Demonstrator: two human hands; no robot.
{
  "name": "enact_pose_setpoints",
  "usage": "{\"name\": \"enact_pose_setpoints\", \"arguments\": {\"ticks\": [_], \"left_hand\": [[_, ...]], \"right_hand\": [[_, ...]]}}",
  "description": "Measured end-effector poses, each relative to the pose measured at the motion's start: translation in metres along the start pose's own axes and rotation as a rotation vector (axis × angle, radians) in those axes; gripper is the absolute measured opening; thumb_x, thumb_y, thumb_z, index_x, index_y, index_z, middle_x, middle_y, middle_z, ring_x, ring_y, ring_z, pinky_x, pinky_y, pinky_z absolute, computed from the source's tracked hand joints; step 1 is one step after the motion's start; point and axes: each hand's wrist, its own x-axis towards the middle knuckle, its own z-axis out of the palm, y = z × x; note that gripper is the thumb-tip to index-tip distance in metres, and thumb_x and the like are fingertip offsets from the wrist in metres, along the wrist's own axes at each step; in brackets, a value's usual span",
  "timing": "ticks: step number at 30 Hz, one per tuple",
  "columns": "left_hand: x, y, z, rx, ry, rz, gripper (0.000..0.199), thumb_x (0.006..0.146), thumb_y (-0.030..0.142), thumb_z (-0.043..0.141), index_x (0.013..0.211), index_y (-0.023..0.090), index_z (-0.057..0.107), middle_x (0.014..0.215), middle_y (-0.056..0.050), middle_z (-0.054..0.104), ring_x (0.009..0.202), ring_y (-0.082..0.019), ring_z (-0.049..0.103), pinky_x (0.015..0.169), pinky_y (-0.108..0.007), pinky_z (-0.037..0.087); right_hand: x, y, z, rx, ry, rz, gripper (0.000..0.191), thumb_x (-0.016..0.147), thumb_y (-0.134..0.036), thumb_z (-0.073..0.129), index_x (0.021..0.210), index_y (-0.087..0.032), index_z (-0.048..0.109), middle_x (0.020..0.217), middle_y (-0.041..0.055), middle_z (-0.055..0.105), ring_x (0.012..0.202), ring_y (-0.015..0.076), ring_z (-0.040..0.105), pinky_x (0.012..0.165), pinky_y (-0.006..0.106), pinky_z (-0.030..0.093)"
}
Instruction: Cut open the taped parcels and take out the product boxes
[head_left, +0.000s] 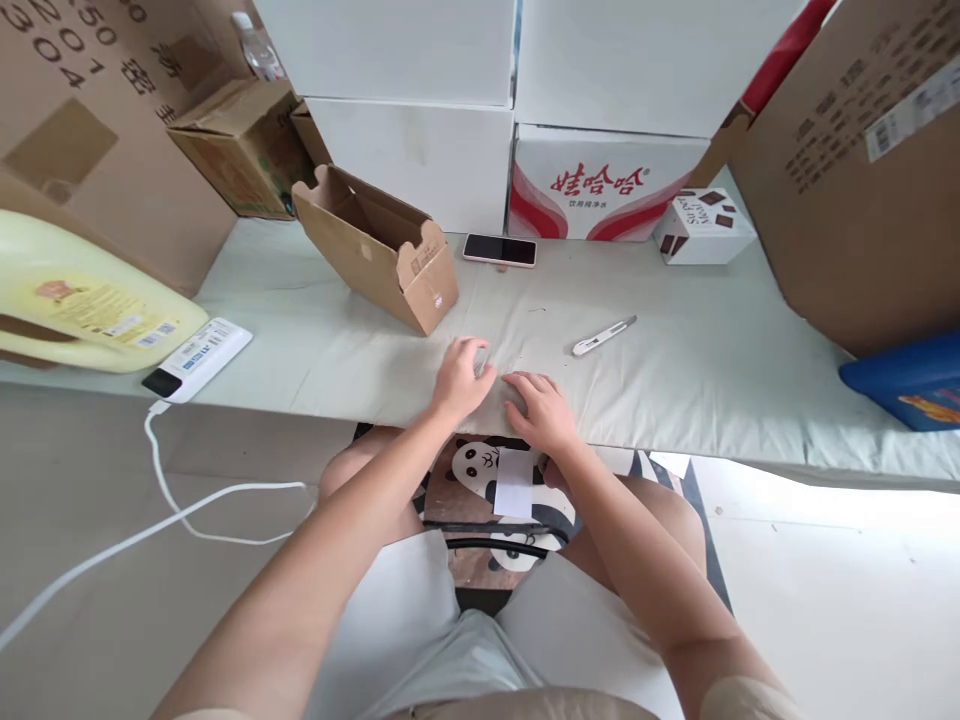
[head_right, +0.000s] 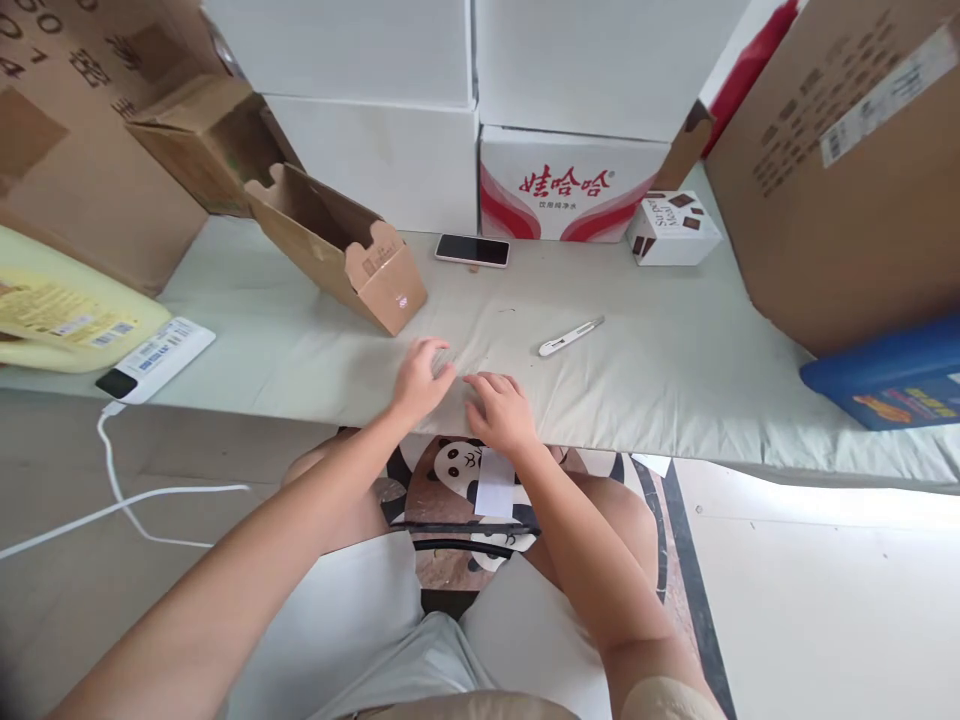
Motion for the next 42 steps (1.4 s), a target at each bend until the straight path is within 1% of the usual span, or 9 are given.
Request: {"name": "enact_pose_setpoints", "arguments": {"ticks": [5,8,10,14,19,24,29,36,42], "left_hand": [[0.034,-0.015,-0.078,-0.009,0.379,0.106,0.034,0.084,0.020,0.065,0.117,0.024,0.060,0.132,-0.009,0.059,0.140,-0.030,0.049,0.124,-0.051,0.038],[0.075,-0.033,-0.113,-0.016,0.356,0.032,0.038,0.081,0.026,0.076,0.116,0.026,0.059,0.129,-0.004,0.060,0.149,-0.030,0.034,0.133,-0.056,0.022],[0.093,-0.048,-0.122,0.028,0.297,-0.038,0.047,0.074,0.032,0.085,0.111,0.022,0.059,0.123,-0.004,0.062,0.147,-0.033,0.032,0.132,-0.065,0.017],[0.095,-0.061,-0.119,0.042,0.274,0.016,0.032,0.074,0.039,0.084,0.087,0.023,0.059,0.109,-0.006,0.068,0.138,-0.033,0.043,0.129,-0.064,0.026],[0.052,-0.023,-0.124,0.003,0.114,0.138,0.019,0.079,0.038,0.076,0.077,0.024,0.063,0.118,-0.006,0.069,0.141,-0.036,0.050,0.125,-0.062,0.037],[-0.011,0.006,-0.139,-0.125,0.037,0.216,0.023,0.085,0.048,0.070,0.078,0.027,0.073,0.151,-0.002,0.052,0.158,-0.034,0.030,0.123,-0.056,0.043],[-0.032,-0.014,-0.131,-0.245,0.136,0.034,0.021,0.075,0.045,0.080,0.075,0.025,0.073,0.140,-0.009,0.053,0.136,-0.035,0.054,0.104,-0.050,0.058],[-0.018,-0.017,-0.125,-0.665,0.301,-0.227,0.011,0.060,0.017,0.071,0.056,0.019,0.061,0.119,-0.009,0.065,0.101,-0.026,0.064,0.070,-0.034,0.051],[0.004,-0.013,-0.117,-0.851,0.454,-0.254,0.011,0.051,0.014,0.061,0.055,0.019,0.052,0.103,-0.008,0.069,0.099,-0.024,0.062,0.085,-0.036,0.049]], "right_hand": [[0.005,0.008,-0.002,0.023,-0.032,0.030,0.040,0.090,-0.032,0.049,0.127,-0.021,0.061,0.127,0.0148,0.070,0.123,0.0335,0.063,0.113,0.057,0.043],[0.007,0.008,-0.004,0.049,-0.044,0.041,0.040,0.090,-0.031,0.050,0.128,-0.021,0.061,0.129,0.0142,0.069,0.125,0.0333,0.061,0.116,0.056,0.040],[0.009,0.008,-0.006,0.071,-0.055,0.045,0.041,0.090,-0.031,0.050,0.128,-0.020,0.061,0.129,0.0152,0.069,0.124,0.0329,0.062,0.115,0.055,0.041],[0.011,0.009,-0.012,0.128,-0.063,0.064,0.043,0.089,-0.033,0.049,0.128,-0.017,0.061,0.128,0.0178,0.068,0.117,0.0313,0.065,0.105,0.050,0.050],[0.012,0.012,-0.029,0.191,0.012,0.081,0.039,0.090,-0.036,0.049,0.124,-0.022,0.061,0.128,0.0142,0.068,0.113,0.0294,0.066,0.100,0.049,0.053],[0.010,0.013,-0.058,0.338,0.497,0.114,0.025,0.092,-0.038,0.045,0.108,-0.024,0.059,0.113,0.0111,0.069,0.112,0.0252,0.065,0.106,0.046,0.050],[0.009,0.020,-0.070,0.439,0.716,0.082,0.036,0.093,-0.040,0.041,0.124,-0.027,0.051,0.134,0.0100,0.057,0.132,0.0241,0.057,0.114,0.049,0.045],[0.014,0.032,-0.061,0.531,0.596,-0.058,0.044,0.097,-0.054,0.044,0.132,-0.028,0.047,0.141,0.0108,0.056,0.136,0.0274,0.055,0.114,0.055,0.044],[0.010,0.029,-0.064,0.550,0.414,-0.081,0.058,0.095,-0.069,0.043,0.132,-0.025,0.049,0.123,0.0115,0.065,0.114,0.0266,0.063,0.101,0.050,0.053]]}}
